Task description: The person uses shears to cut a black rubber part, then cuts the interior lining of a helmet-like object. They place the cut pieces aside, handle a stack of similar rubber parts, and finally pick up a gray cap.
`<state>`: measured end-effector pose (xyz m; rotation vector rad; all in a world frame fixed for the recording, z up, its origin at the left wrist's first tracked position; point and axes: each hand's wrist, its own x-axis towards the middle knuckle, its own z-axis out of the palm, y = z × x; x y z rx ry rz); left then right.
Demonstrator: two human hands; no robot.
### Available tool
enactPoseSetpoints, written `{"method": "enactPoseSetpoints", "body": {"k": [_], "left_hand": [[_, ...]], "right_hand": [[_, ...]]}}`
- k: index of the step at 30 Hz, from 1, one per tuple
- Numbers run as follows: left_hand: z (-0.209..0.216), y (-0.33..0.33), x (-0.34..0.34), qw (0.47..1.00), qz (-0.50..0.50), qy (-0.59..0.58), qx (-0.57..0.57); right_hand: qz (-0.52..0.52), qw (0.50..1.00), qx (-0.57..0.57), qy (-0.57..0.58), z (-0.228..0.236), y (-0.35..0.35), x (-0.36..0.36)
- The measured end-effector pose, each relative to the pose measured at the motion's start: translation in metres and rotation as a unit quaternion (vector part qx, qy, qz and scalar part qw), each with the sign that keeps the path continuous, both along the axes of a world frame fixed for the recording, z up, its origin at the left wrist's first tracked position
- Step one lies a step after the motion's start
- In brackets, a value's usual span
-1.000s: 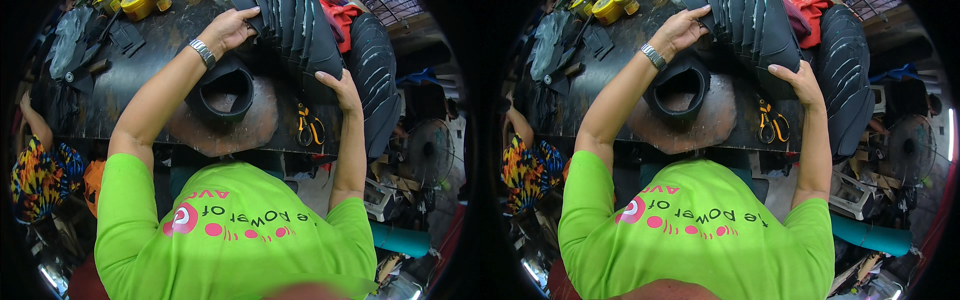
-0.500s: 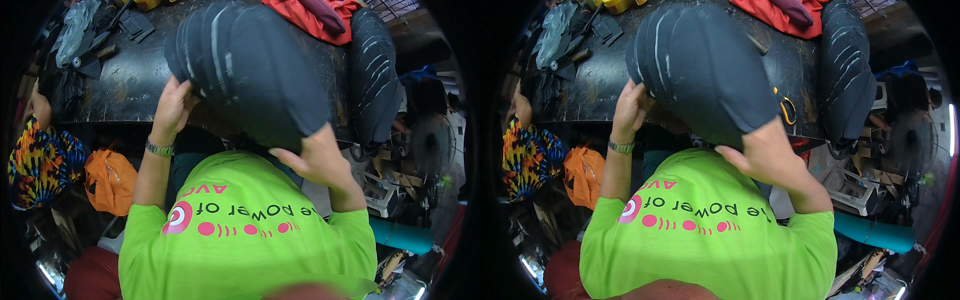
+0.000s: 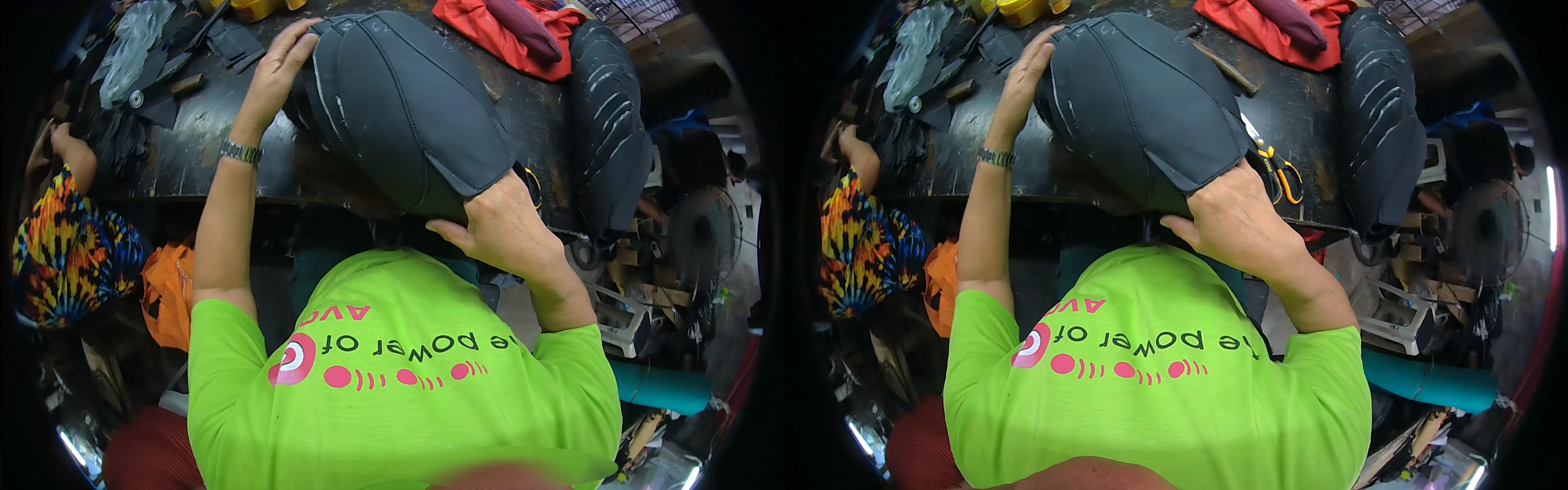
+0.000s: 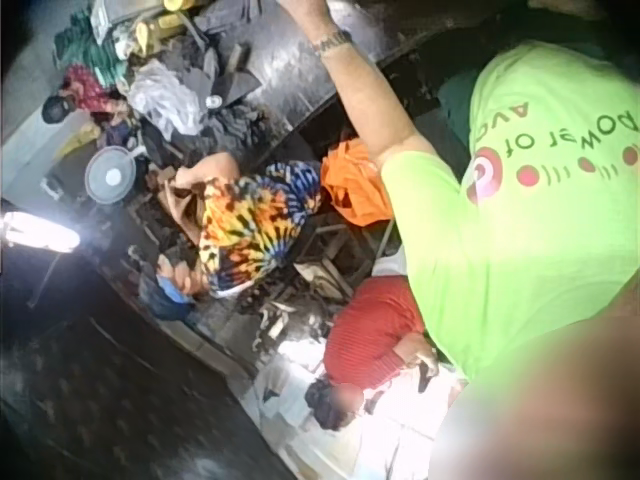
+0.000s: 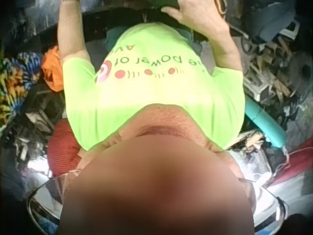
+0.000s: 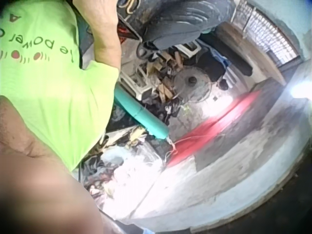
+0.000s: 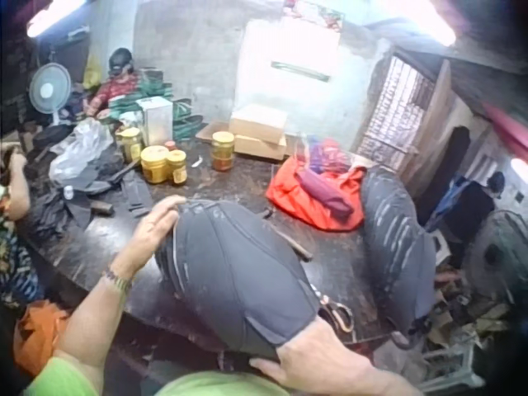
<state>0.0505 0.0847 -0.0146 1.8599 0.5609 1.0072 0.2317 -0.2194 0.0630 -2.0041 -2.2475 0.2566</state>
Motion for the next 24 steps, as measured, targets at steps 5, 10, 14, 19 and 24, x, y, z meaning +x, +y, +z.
{"method": "enactPoseSetpoints", "body": {"k": [5, 10, 14, 19, 24], "left_hand": [[-0.019, 0.020, 0.019, 0.993, -0.037, 0.113, -0.005], [-0.048, 0.040, 0.017, 0.986, -0.065, 0.113, -0.104], [-0.057, 0.055, 0.018, 0.987, -0.059, 0.093, -0.114], [-0.054, 0.050, 0.021, 0.975, -0.049, 0.117, -0.182], [-0.062, 0.031, 0.027, 0.974, -0.010, 0.053, -0.220]], "right_hand": [[0.032, 0.995, 0.074, 0.061, -0.002, 0.016, 0.014], [0.070, 0.993, 0.045, 0.080, -0.016, 0.054, 0.044], [0.060, 0.987, -0.023, 0.145, -0.020, 0.070, 0.060], [0.047, 0.969, -0.181, 0.160, -0.037, 0.080, 0.066], [0.105, 0.960, -0.118, 0.231, -0.050, 0.097, 0.070]]}}
